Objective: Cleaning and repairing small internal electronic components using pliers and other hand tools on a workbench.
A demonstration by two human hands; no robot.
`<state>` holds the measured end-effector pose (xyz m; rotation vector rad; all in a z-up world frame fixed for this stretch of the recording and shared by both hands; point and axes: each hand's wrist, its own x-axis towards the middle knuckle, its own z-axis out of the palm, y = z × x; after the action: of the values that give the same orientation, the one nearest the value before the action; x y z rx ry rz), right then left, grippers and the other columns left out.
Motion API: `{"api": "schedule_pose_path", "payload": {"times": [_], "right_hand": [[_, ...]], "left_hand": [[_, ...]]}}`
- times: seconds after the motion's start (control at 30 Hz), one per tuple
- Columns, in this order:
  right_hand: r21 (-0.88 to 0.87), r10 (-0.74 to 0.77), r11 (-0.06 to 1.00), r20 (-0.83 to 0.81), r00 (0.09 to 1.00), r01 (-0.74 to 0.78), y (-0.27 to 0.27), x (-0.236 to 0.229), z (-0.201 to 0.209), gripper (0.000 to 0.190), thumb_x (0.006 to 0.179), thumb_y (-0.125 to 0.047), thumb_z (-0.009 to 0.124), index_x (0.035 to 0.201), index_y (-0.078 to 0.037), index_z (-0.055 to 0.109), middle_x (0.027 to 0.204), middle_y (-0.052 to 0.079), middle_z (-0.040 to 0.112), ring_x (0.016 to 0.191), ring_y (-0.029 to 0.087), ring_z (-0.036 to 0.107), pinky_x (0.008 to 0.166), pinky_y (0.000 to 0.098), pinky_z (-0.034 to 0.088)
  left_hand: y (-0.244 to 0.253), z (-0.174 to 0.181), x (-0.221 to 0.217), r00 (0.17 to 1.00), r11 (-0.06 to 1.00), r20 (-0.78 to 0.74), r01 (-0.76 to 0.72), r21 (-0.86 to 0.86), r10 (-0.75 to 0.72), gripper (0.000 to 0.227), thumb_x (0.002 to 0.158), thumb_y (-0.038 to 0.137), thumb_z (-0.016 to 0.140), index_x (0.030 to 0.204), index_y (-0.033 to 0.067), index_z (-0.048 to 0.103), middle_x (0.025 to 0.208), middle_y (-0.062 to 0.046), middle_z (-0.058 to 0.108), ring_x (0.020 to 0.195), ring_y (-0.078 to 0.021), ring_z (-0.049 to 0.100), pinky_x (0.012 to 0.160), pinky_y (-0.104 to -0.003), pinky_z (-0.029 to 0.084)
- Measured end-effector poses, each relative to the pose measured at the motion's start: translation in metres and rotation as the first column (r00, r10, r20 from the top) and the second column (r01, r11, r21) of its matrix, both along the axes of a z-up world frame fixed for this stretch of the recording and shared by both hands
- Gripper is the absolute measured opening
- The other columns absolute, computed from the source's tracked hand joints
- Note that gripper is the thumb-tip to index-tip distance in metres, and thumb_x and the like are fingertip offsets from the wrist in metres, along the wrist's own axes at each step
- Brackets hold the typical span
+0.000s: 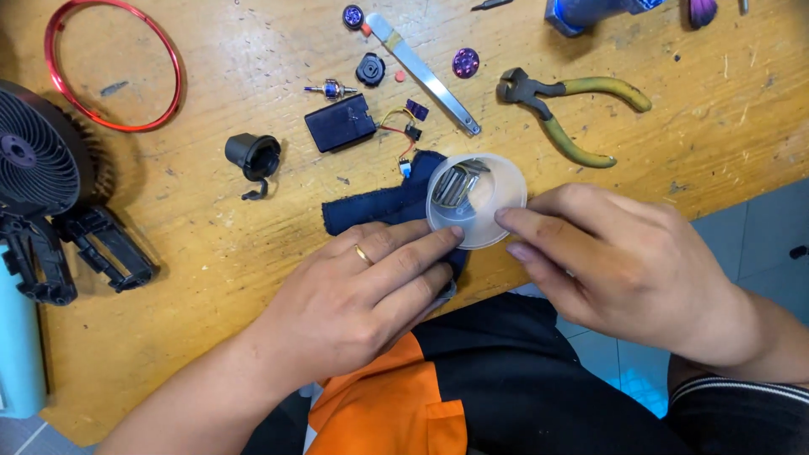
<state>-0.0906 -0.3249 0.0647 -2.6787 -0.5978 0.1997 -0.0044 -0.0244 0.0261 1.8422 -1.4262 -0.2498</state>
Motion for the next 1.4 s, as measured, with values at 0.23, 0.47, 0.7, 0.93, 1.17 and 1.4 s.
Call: {"api": "schedule_pose_path", "payload": {"times": [0.23, 0.47, 0.7, 0.93, 1.17, 1.4], "right_hand": [[-0.115, -0.127, 0.987, -0.142, 0.982, 0.111, 0.015, 0.006, -0.008, 0.054, 0.113, -0.033, 0.070, 0.156, -0.001, 0.066, 0.122, 0.018, 0.059, 0.086, 0.038, 0.070, 0.047, 0.0522, 0.060], [-0.071, -0.109, 0.993, -0.211, 0.971, 0.096, 0.017, 0.012, -0.009, 0.036, 0.112, -0.030, 0.068, 0.141, -0.011, 0.074, 0.119, 0.019, 0.056, 0.077, 0.037, 0.064, 0.040, 0.0523, 0.053], [-0.056, -0.141, 0.990, -0.180, 0.973, 0.133, 0.019, 0.015, -0.004, 0.042, 0.113, -0.030, 0.068, 0.147, -0.004, 0.071, 0.124, 0.015, 0.063, 0.092, 0.036, 0.073, 0.050, 0.0501, 0.060], [-0.068, -0.165, 0.986, -0.199, 0.966, 0.154, 0.021, 0.015, -0.004, 0.041, 0.112, -0.022, 0.062, 0.147, -0.003, 0.072, 0.123, 0.012, 0.070, 0.096, 0.035, 0.076, 0.050, 0.0486, 0.061], [-0.092, -0.131, 0.989, -0.167, 0.977, 0.117, 0.022, 0.018, -0.005, 0.051, 0.105, -0.009, 0.060, 0.154, 0.000, 0.071, 0.118, 0.013, 0.068, 0.088, 0.034, 0.072, 0.044, 0.0466, 0.058], [-0.234, -0.107, 0.970, -0.134, 0.985, 0.073, 0.027, 0.027, -0.005, 0.059, 0.098, -0.016, 0.066, 0.156, -0.015, 0.073, 0.107, 0.009, 0.063, 0.077, 0.034, 0.071, 0.041, 0.0515, 0.057]], "left_hand": [[-0.003, 0.002, 0.001, 0.999, 1.000, 0.029, -0.013, -0.017, 0.014, 0.014, 0.120, 0.009, 0.073, 0.121, -0.0032, 0.080, 0.144, -0.022, 0.076, 0.127, -0.0497, 0.077, 0.097, -0.055, 0.069], [-0.001, 0.002, 0.002, 1.000, 1.000, -0.007, -0.004, -0.016, 0.004, 0.016, 0.119, 0.009, 0.073, 0.122, -0.0055, 0.080, 0.147, -0.024, 0.075, 0.133, -0.0590, 0.075, 0.110, -0.059, 0.069], [0.001, 0.000, -0.001, 1.000, 1.000, 0.024, -0.015, -0.001, 0.015, 0.015, 0.119, 0.009, 0.073, 0.124, -0.0026, 0.081, 0.149, -0.022, 0.075, 0.134, -0.0521, 0.076, 0.105, -0.057, 0.070], [0.001, 0.008, 0.004, 0.999, 0.998, -0.032, 0.007, -0.056, -0.009, 0.018, 0.119, 0.006, 0.067, 0.122, -0.0063, 0.080, 0.137, -0.024, 0.079, 0.133, -0.0490, 0.079, 0.109, -0.056, 0.067], [0.000, 0.010, 0.006, 1.000, 0.999, -0.021, 0.010, -0.037, -0.011, 0.020, 0.121, 0.006, 0.064, 0.122, -0.0058, 0.080, 0.136, -0.024, 0.080, 0.132, -0.0465, 0.079, 0.108, -0.054, 0.066], [0.001, 0.009, 0.003, 1.000, 1.000, -0.002, -0.002, -0.030, 0.002, 0.017, 0.120, 0.008, 0.068, 0.119, -0.0026, 0.081, 0.138, -0.021, 0.080, 0.132, -0.0429, 0.080, 0.108, -0.053, 0.067]]}}
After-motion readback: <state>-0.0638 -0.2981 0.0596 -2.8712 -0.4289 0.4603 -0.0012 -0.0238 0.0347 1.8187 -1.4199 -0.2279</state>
